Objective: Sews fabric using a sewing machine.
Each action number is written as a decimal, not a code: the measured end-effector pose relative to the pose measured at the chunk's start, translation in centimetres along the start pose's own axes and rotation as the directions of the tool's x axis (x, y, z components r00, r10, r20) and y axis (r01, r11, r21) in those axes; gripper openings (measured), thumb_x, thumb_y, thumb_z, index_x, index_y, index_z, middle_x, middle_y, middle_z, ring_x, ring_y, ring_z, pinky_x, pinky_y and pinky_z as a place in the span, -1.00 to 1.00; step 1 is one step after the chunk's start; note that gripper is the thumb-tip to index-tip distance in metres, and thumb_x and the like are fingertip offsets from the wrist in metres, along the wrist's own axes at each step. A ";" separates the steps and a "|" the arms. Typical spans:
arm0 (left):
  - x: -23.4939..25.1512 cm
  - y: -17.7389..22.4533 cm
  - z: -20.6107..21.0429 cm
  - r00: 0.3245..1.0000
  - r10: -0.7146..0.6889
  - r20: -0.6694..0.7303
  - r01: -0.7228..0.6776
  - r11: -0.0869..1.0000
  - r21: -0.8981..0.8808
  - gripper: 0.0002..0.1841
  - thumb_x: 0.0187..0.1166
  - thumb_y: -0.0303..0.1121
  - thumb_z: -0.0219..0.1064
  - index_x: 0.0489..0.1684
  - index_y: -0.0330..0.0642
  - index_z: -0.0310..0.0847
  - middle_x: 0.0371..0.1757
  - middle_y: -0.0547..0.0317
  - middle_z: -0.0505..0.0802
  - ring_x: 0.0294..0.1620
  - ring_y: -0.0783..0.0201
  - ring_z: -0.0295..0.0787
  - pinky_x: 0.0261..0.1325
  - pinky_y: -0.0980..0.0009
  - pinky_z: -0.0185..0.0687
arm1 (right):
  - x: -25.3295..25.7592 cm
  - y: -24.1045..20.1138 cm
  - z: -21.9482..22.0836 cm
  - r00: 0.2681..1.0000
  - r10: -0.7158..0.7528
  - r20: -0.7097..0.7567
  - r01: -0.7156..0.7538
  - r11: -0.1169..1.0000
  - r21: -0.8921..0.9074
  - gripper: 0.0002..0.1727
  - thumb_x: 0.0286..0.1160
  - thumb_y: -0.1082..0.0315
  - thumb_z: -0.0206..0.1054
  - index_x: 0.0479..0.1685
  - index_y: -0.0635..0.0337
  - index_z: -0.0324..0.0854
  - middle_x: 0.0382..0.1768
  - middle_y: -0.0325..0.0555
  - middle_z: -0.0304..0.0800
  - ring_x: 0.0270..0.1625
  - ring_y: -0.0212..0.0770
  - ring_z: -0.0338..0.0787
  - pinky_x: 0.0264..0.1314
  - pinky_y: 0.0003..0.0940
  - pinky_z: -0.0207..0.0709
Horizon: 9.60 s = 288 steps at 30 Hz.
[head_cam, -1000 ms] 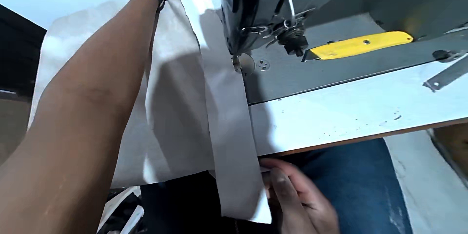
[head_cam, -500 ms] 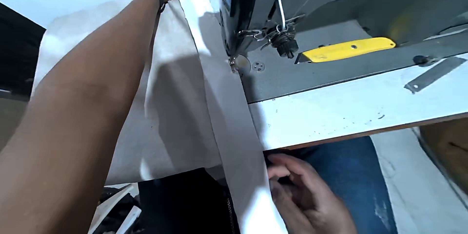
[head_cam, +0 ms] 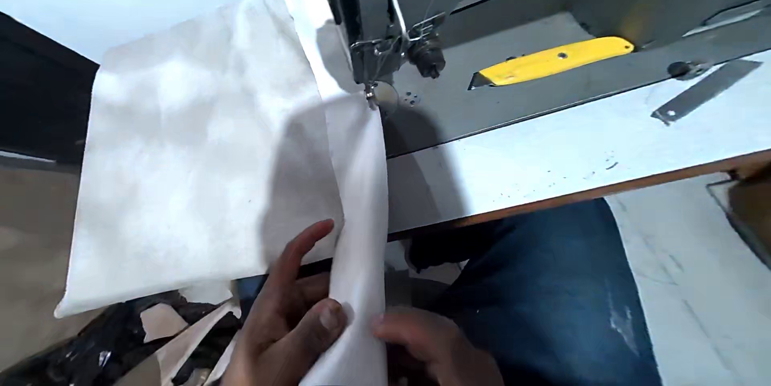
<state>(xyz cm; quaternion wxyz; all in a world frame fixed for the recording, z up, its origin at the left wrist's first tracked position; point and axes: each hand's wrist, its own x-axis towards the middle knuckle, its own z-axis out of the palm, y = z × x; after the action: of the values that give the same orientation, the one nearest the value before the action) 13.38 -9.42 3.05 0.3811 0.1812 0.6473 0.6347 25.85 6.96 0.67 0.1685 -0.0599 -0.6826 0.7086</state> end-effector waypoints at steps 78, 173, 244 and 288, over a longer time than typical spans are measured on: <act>38.8 15.9 -12.1 0.749 -0.011 0.663 -0.660 -0.098 0.745 -0.65 0.74 -0.02 0.20 -0.19 -0.11 0.71 -0.29 0.21 0.74 -0.20 0.29 0.68 -0.09 0.17 0.57 | 9.7 2.5 -7.0 0.796 0.030 0.604 0.514 0.492 -0.703 -0.55 0.71 0.36 0.13 0.53 0.11 0.64 0.63 -0.07 0.57 0.77 0.07 0.39 0.89 0.30 -0.07; 28.5 9.0 -6.9 0.981 0.193 0.001 -0.001 0.001 1.000 -0.01 0.51 0.50 -0.03 0.89 0.03 0.14 0.94 -0.05 0.04 0.94 -0.21 -0.23 0.72 -0.50 -0.29 | 9.7 4.1 -2.9 0.858 -0.439 0.268 0.495 0.565 -0.661 -0.77 0.62 0.33 0.36 0.10 -0.04 0.87 0.30 -0.28 0.86 0.53 -0.18 0.70 0.70 -0.02 0.51; 30.0 8.5 -8.4 0.982 0.190 0.020 -0.021 0.001 1.000 0.07 0.43 0.64 -0.13 0.95 0.20 -0.05 0.96 -0.01 -0.01 0.94 -0.19 -0.25 0.73 -0.54 -0.34 | 13.8 3.8 -2.5 0.793 -0.226 0.565 0.605 0.400 -0.689 -0.74 0.70 0.40 0.18 0.13 0.02 0.77 0.21 -0.25 0.79 0.43 -0.21 0.71 0.76 -0.02 0.39; 0.6 -8.4 7.1 0.853 0.028 -0.522 -0.118 0.983 -0.140 -0.36 0.51 -0.26 0.53 0.43 -0.35 0.27 0.16 -0.06 0.84 0.15 0.13 0.84 0.25 0.15 0.81 | -0.4 4.3 -0.9 0.905 0.395 -0.159 -0.324 0.881 0.345 -0.76 0.82 0.42 0.04 0.31 0.30 0.38 -0.16 0.01 0.83 -0.43 -0.10 0.84 -0.54 -0.18 0.77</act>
<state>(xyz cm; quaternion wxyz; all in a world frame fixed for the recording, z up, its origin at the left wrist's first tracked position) 20.19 -5.21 -4.54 0.1822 -0.0040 0.6631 0.7260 25.84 7.61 -3.67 0.1164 -0.2387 -0.5160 0.8144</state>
